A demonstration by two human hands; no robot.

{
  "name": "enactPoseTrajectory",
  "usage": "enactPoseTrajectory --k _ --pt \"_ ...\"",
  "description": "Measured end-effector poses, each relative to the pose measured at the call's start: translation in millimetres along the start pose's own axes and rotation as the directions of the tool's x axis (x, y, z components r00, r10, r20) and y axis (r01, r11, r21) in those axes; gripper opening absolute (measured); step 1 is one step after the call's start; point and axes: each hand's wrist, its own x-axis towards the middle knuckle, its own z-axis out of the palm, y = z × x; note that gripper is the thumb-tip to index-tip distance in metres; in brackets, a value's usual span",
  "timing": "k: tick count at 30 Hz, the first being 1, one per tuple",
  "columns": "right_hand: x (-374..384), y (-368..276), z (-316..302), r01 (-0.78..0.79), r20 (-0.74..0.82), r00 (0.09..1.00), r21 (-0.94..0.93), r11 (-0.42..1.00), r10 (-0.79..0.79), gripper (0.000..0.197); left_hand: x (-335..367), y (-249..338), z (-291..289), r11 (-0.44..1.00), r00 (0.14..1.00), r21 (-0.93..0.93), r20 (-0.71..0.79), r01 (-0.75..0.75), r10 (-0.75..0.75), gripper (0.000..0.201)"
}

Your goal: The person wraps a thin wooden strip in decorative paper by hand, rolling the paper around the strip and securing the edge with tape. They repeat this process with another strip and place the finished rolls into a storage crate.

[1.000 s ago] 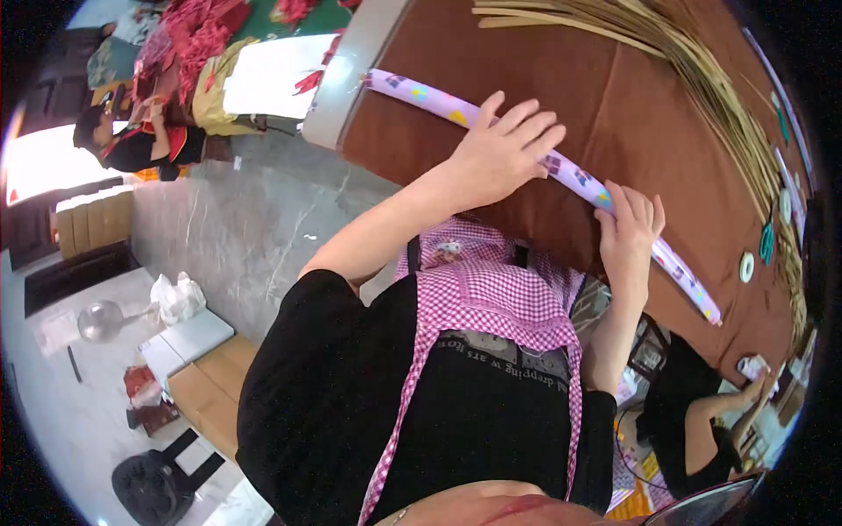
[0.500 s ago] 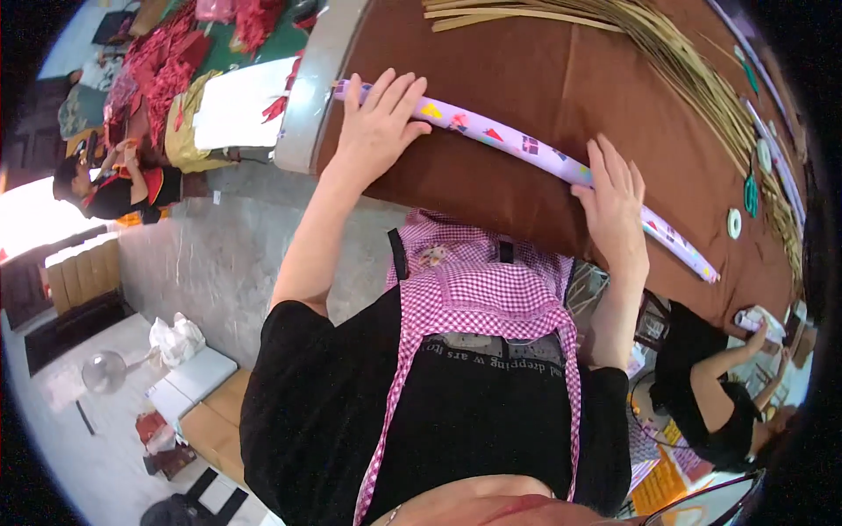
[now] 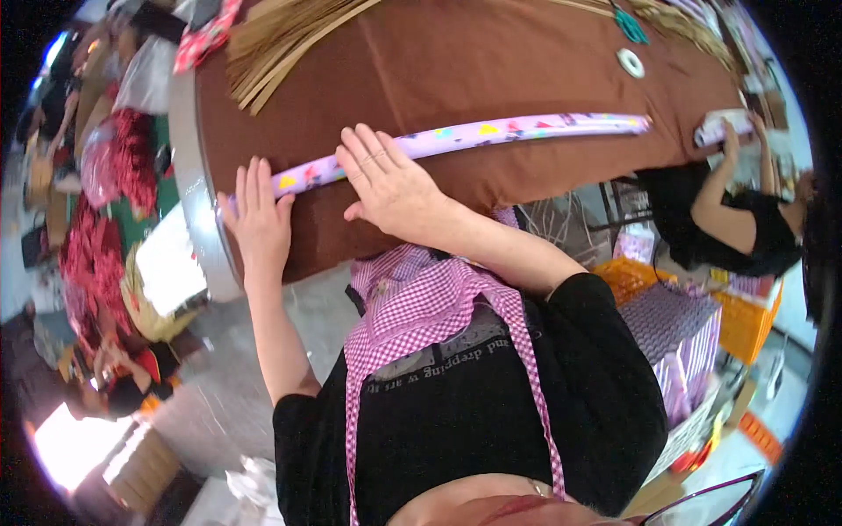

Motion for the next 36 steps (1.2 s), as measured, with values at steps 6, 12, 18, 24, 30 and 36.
enactPoseTrajectory --k 6,12,18,24,30,36 --pt "-36.1 19.9 -23.3 -0.151 0.002 0.988 -0.129 0.98 0.153 0.085 2.5 -1.7 2.6 0.999 0.999 -0.019 0.008 -0.046 0.046 0.056" --pt "-76.4 44.0 -48.5 -0.323 -0.03 0.946 -0.171 0.931 0.323 0.085 -2.9 -7.2 3.8 0.998 0.998 0.013 0.008 -0.055 0.055 0.053" --pt "-116.3 74.8 -60.8 -0.474 -0.143 0.88 -0.21 0.855 0.453 0.085 -1.4 -7.3 6.3 0.996 0.998 0.067 0.004 -0.067 0.067 0.053" --pt "-140.2 99.7 -67.7 -0.553 -0.2 0.831 -0.201 0.808 0.519 0.087 -1.7 -11.6 10.6 0.988 0.996 0.124 -0.004 -0.093 0.094 0.052" --pt "-166.2 126.9 -76.5 -0.621 -0.258 0.779 -0.189 0.76 0.572 0.086 -2.1 -9.6 9.5 0.996 0.999 0.081 0.029 -0.047 0.045 0.051" --pt "-196.7 152.2 -84.6 -0.723 -0.377 0.675 -0.166 0.671 0.634 0.082 -2.1 -9.3 9.0 0.997 0.998 0.076 0.057 -0.018 0.013 0.05"
